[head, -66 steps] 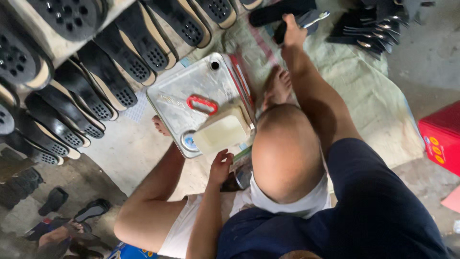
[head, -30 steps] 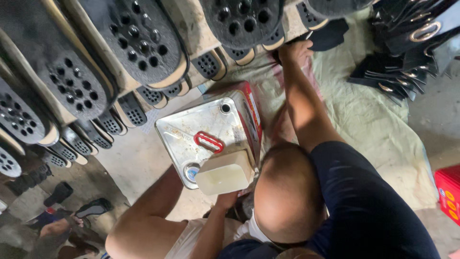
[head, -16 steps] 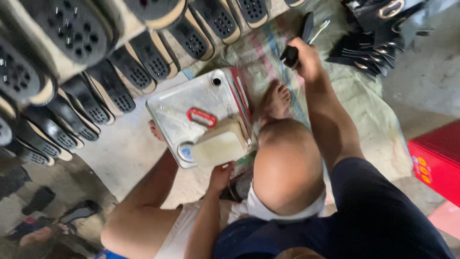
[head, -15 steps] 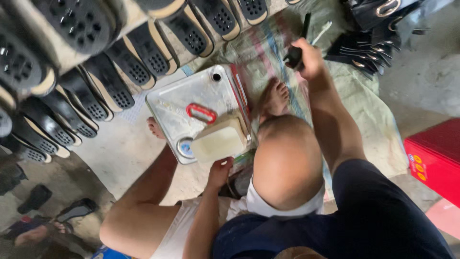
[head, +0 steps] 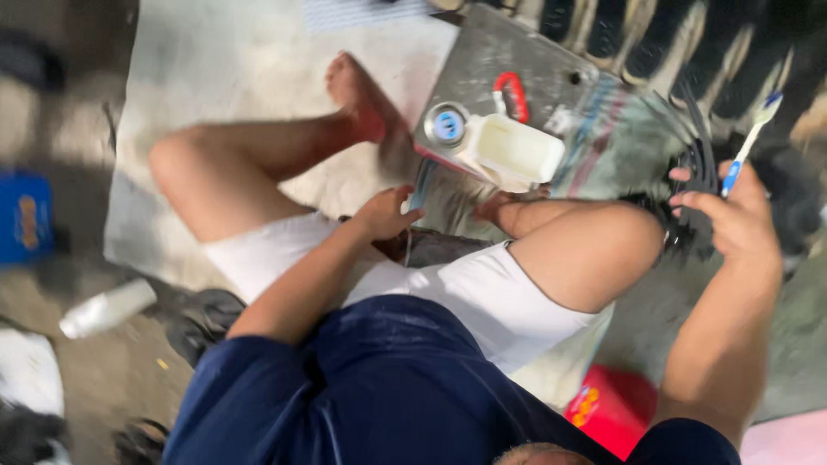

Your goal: The person sits on the floor and scrubs the soles of black slip-on shoes with a toothbrush, repeatedly dipping the brush into a container of liquid. They handle the shoes one at a time, scrubbing the textured soles and placing them back on a nearby pile.

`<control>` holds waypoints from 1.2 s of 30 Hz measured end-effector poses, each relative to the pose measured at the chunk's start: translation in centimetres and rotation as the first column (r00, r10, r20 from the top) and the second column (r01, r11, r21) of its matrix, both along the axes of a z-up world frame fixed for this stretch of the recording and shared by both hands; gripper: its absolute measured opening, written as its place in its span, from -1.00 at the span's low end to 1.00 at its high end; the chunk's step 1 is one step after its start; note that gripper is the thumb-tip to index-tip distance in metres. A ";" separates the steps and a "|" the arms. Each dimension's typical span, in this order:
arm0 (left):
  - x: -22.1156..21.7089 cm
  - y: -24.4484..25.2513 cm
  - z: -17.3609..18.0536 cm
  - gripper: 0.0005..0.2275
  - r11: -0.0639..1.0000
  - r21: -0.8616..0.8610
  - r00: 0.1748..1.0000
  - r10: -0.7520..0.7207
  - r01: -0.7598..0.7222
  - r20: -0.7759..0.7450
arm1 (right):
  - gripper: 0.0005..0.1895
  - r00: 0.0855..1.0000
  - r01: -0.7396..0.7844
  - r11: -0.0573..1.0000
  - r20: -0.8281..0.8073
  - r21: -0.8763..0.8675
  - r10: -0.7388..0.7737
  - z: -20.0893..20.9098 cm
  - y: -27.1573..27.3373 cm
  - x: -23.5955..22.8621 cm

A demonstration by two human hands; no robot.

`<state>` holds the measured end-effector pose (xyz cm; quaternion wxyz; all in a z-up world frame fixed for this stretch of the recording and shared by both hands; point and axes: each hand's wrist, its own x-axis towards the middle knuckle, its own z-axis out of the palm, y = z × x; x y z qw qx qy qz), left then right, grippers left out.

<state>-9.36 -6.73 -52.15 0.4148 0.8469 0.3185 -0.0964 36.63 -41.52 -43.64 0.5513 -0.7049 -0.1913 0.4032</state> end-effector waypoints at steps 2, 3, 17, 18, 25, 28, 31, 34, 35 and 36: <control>0.9 -0.3 -0.2 -0.35 0.994 -0.085 0.988 0.063 -0.076 -0.143 | -0.50 0.990 -0.100 0.995 0.094 -0.009 0.101 1.8 4.8 1.8; 1.2 -0.5 0.0 -0.33 0.974 -0.199 0.983 0.071 -0.105 -0.169 | -0.48 0.977 -0.170 0.985 0.133 0.012 0.167 2.4 7.9 2.1; 4.3 -2.7 7.1 -0.38 0.992 -0.120 0.998 0.043 -0.036 0.053 | -0.20 0.140 -0.276 0.737 0.733 -0.617 0.666 0.2 22.8 -0.9; 4.7 -2.5 7.0 -0.40 0.995 -0.100 1.000 0.008 -0.007 0.012 | -0.23 0.136 -0.283 0.736 0.733 -0.615 0.666 0.5 22.7 -1.0; 7.7 -0.9 4.7 -0.43 0.987 -0.093 0.889 0.161 -0.134 0.428 | -0.39 0.241 -0.246 0.877 0.851 -0.412 0.467 5.3 19.9 -2.5; 9.1 -1.9 6.3 -0.37 0.937 -0.286 0.675 0.343 -0.199 0.653 | -0.50 0.494 -0.253 0.963 0.843 -0.094 0.212 7.9 16.9 -7.7; 10.8 -2.7 9.3 -0.06 0.797 -0.591 0.604 0.532 -0.120 0.594 | -0.54 0.857 -0.136 0.954 0.514 0.268 -0.022 8.8 14.6 -16.4; 11.8 -3.2 11.7 0.06 0.673 -0.723 0.340 0.724 -0.157 0.600 | -0.54 0.979 -0.127 0.921 0.197 0.369 0.056 8.1 14.1 -25.2; 11.9 -3.3 12.1 0.01 0.689 -0.686 0.233 0.724 -0.231 0.649 | -0.53 0.987 -0.149 0.915 0.116 0.376 0.113 7.7 14.1 -27.6; 11.9 -3.2 12.6 -0.05 0.695 -0.650 0.127 0.707 -0.308 0.696 | -0.53 0.989 -0.149 0.896 0.055 0.419 0.139 7.1 14.3 -29.7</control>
